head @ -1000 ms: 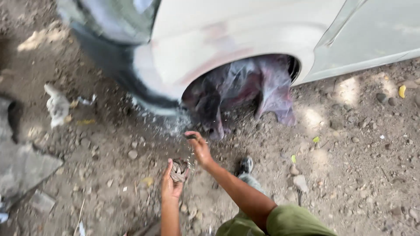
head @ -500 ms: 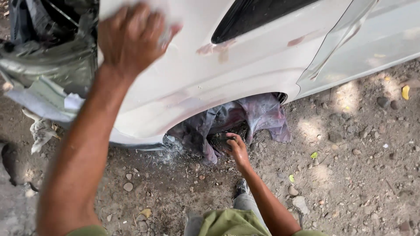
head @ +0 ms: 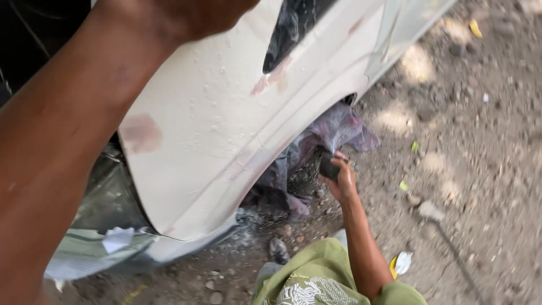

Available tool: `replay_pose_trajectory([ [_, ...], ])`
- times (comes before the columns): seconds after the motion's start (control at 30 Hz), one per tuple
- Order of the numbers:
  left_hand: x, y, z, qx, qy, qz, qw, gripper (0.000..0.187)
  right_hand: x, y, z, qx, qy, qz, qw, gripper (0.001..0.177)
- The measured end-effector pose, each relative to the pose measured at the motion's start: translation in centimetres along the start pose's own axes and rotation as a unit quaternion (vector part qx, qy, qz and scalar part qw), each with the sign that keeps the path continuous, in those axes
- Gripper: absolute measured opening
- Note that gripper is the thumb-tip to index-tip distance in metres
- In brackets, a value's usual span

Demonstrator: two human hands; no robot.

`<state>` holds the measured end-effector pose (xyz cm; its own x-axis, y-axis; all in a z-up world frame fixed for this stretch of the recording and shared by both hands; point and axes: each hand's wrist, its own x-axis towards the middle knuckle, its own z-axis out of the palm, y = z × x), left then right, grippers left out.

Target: The person dips a sanding block into a bucket of water and scrubs the side panel of a white car. They repeatedly wet the block and continue scrubbing the surface near the wheel arch and door.

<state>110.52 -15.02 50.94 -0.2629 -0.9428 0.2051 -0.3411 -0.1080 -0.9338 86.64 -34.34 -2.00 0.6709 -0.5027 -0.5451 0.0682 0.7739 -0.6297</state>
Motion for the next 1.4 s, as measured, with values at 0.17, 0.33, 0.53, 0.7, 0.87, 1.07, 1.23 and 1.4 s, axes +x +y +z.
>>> replay_pose_trajectory([
  [0.17,-3.8,1.2,-1.7,-0.010,0.001,0.093,0.996,0.028,-3.3,-2.7,11.8,-0.022,0.019,-0.076,0.997,0.059],
  [0.33,-10.0,3.4,-3.0,-0.078,0.090,0.013,0.993,0.010,-2.1,-3.2,21.6,-0.075,-0.070,-0.318,0.943,0.077],
  [0.53,-10.8,5.6,-3.4,-0.185,0.084,-0.098,0.974,0.029,-13.4,9.0,30.9,-0.308,-0.042,-0.664,0.680,0.078],
  [0.7,-10.9,5.6,-4.3,-0.201,0.095,-0.117,0.968,0.027,-1.0,1.0,28.3,-0.355,-0.004,-0.683,0.639,0.068],
  [0.87,-11.8,6.2,-3.7,-0.195,0.098,-0.120,0.968,0.023,-4.8,4.3,30.0,-0.298,0.035,-0.582,0.756,0.066],
  [1.07,-10.9,6.2,-4.1,-0.123,0.106,-0.124,0.979,0.010,-6.0,6.3,29.5,-0.336,-0.053,-0.750,0.567,0.080],
  [1.23,-10.6,6.3,-3.5,-0.134,0.090,-0.135,0.978,0.009,6.6,-6.3,25.7,-0.293,0.045,-0.554,0.778,0.062],
  [1.4,-10.7,6.2,-4.5,-0.174,0.041,-0.145,0.973,0.013,0.3,-2.8,28.2,-0.301,0.016,-0.667,0.681,0.065],
])
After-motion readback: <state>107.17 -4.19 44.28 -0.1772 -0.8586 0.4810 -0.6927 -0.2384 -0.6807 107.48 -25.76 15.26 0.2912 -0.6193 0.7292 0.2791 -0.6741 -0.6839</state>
